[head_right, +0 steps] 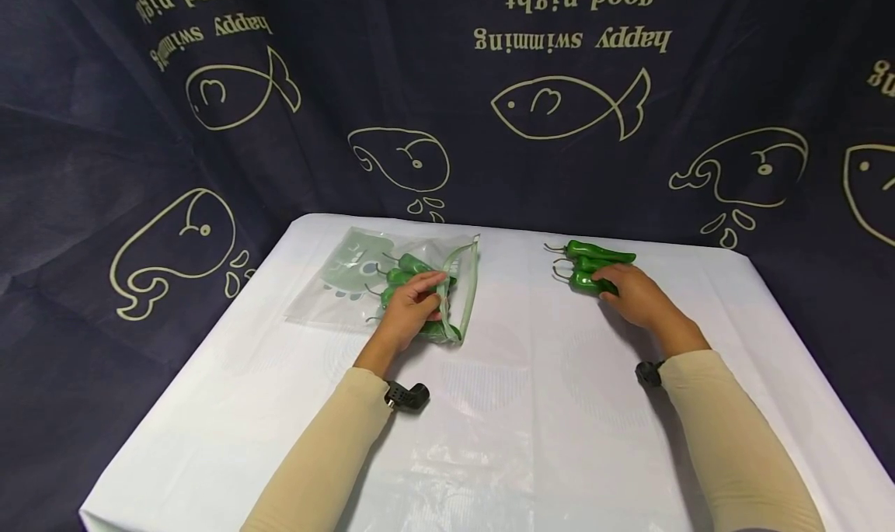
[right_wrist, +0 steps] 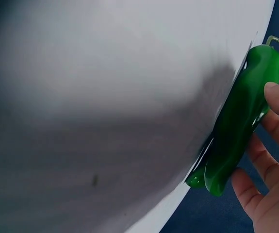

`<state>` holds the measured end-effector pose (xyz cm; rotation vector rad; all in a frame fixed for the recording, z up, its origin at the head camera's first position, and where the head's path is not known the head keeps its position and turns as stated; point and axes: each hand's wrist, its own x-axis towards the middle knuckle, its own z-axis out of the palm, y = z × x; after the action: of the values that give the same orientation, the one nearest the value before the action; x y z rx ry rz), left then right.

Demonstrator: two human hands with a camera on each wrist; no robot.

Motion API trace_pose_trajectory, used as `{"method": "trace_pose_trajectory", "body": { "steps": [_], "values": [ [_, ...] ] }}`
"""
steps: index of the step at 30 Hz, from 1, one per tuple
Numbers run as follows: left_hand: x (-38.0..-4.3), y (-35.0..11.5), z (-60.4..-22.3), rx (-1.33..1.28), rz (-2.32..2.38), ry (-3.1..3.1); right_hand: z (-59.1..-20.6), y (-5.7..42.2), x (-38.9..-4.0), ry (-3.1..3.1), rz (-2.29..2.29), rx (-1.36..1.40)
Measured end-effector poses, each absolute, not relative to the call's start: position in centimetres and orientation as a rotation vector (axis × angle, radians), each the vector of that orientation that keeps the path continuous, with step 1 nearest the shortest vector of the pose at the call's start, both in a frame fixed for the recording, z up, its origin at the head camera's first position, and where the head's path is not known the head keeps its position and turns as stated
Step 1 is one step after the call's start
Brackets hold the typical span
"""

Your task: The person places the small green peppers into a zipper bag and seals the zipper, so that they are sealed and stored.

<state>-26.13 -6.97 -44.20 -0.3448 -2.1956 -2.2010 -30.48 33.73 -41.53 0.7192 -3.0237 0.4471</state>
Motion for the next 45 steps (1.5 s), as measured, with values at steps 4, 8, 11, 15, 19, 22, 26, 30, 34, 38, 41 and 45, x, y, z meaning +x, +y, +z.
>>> {"method": "trace_pose_trajectory", "body": {
  "steps": [4, 8, 11, 15, 19, 22, 26, 30, 34, 38, 41, 45],
  "values": [
    [-26.2, -7.0, -44.2, -0.348, -2.204, -2.206, -41.5, 33.6, -30.5, -3.029, 0.446, 0.721],
    [-26.1, -7.0, -44.2, -0.356, -2.207, -2.211, -41.6, 33.6, -30.5, -3.031, 0.448, 0.722],
    [-26.1, -6.9, -44.2, -0.348, -2.206, -2.210, -41.6, 33.5, -30.5, -3.023, 0.453, 0.726],
    [-26.2, -6.9, -44.2, -0.338, -2.205, -2.198, -41.6, 33.3, -30.6, -3.031, 0.461, 0.723],
    [-26.2, -6.9, -44.2, -0.347, -2.203, -2.186, -41.7, 33.1, -30.7, -3.060, 0.473, 0.710],
    [-26.2, -6.9, -44.3, -0.355, -2.202, -2.184, -41.7, 32.9, -30.7, -3.059, 0.482, 0.714],
    [-26.2, -6.9, -44.2, -0.357, -2.195, -2.196, -41.7, 32.7, -30.6, -3.045, 0.501, 0.727],
    [-26.2, -7.0, -44.2, -0.352, -2.187, -2.207, -41.7, 32.4, -30.7, -3.049, 0.511, 0.728],
    [-26.2, -7.0, -44.3, -0.351, -2.187, -2.204, -41.7, 32.1, -30.7, -3.046, 0.501, 0.737],
    [-26.2, -7.0, -44.3, -0.355, -2.189, -2.201, -41.6, 31.8, -30.6, -3.023, 0.492, 0.762],
    [-26.2, -7.0, -44.3, -0.350, -2.191, -2.201, -41.6, 31.5, -30.6, -3.012, 0.479, 0.790],
    [-26.2, -7.0, -44.3, -0.347, -2.188, -2.207, -41.5, 31.2, -30.7, -3.010, 0.485, 0.818]
  ]
}}
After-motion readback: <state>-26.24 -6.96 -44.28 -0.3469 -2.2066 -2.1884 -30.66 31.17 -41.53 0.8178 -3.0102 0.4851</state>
